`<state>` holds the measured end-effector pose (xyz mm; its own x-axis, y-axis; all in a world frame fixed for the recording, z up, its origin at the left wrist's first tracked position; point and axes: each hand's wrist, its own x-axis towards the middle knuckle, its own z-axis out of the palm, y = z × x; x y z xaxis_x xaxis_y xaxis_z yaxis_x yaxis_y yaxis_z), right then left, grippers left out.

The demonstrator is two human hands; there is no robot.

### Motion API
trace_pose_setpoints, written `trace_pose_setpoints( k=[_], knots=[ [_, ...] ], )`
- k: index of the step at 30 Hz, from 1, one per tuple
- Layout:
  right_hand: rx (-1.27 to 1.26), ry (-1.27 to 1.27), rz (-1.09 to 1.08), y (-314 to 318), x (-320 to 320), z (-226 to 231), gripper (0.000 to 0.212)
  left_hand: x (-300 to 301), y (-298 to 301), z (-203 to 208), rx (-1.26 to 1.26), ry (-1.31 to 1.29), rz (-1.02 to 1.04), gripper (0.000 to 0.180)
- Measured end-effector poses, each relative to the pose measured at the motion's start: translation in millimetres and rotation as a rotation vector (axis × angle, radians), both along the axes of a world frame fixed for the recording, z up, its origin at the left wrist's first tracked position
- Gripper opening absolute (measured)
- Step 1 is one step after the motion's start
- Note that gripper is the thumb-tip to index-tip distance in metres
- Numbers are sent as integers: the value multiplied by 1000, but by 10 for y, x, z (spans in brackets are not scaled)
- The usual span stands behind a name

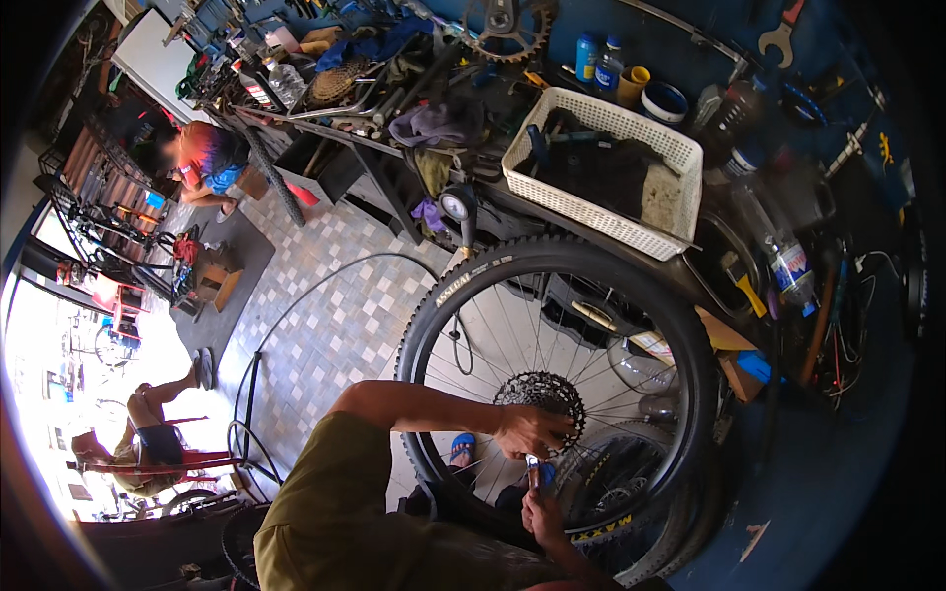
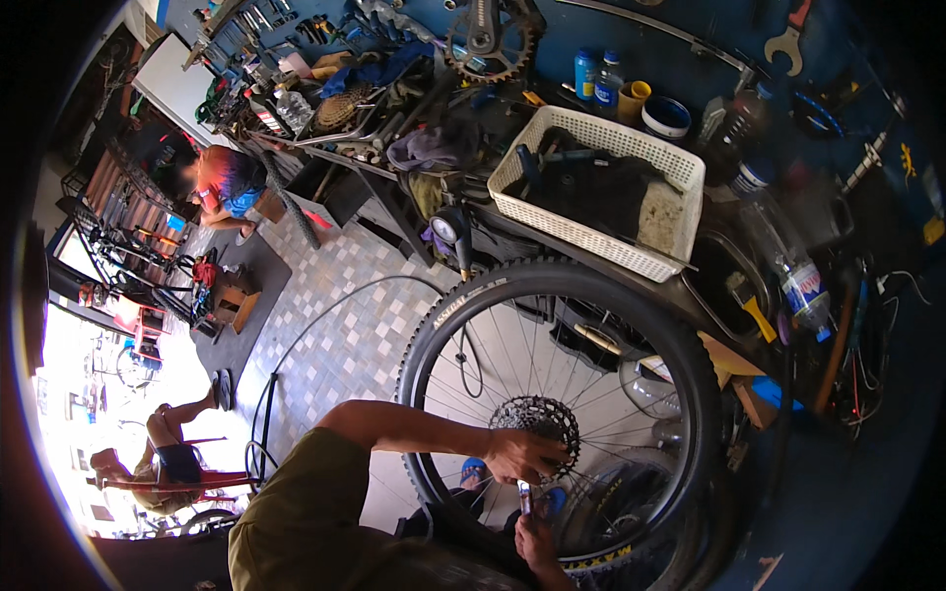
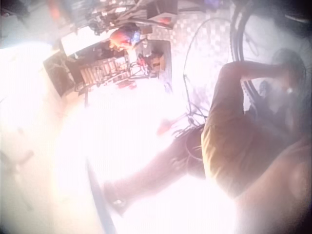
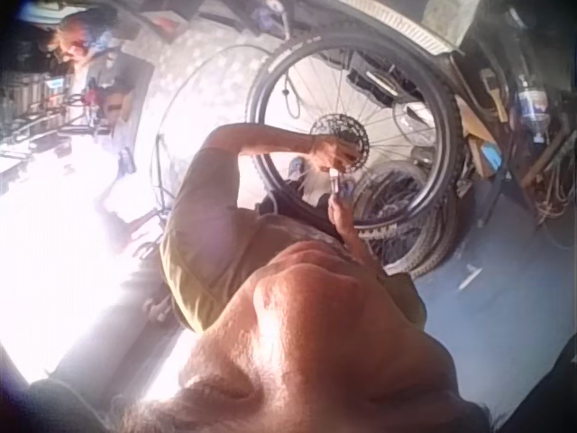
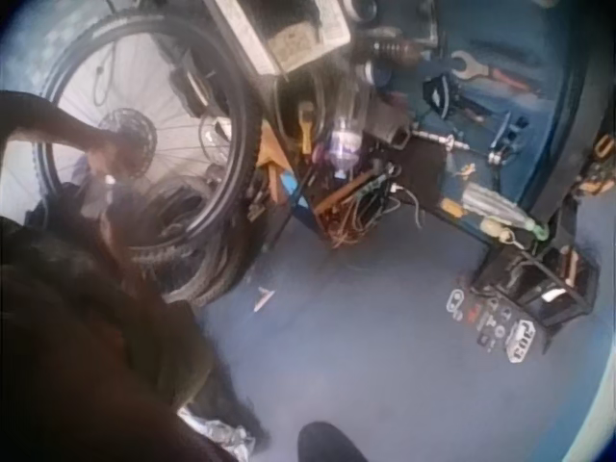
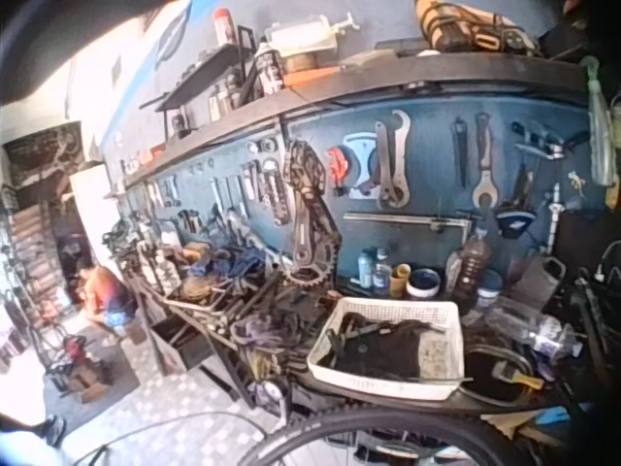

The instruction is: The person works on a bicycle wheel's cassette, repeatedly inserting and removing small metal spacers between the sprockets. They then move the wheel aside, pick up a bicycle frame, and adjust the seat post and saddle angle.

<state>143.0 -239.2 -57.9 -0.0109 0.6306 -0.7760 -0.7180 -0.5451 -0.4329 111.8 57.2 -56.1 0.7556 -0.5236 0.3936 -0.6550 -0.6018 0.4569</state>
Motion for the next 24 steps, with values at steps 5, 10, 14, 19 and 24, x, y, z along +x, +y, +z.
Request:
trace_pose_setpoints(
  k=[5, 10, 14, 19, 24],
  knots=[
    [31, -55, 48, 9, 39, 35, 34, -7, -16, -32, 7, -9, 2, 17],
    [50, -78, 57, 20, 41, 2, 37, 40, 2, -15, 51, 14, -35, 17],
    [71, -85, 63, 6, 54, -22, 39, 46, 7, 10, 62, 4, -42, 18],
    [82, -102, 78, 46, 64, 43, 39, 51, 2, -39, 98, -9, -77, 19],
    [87, -162, -16, 48, -268, -113, 43, 68, 18, 3, 139, 32, -172, 23]
  ],
)
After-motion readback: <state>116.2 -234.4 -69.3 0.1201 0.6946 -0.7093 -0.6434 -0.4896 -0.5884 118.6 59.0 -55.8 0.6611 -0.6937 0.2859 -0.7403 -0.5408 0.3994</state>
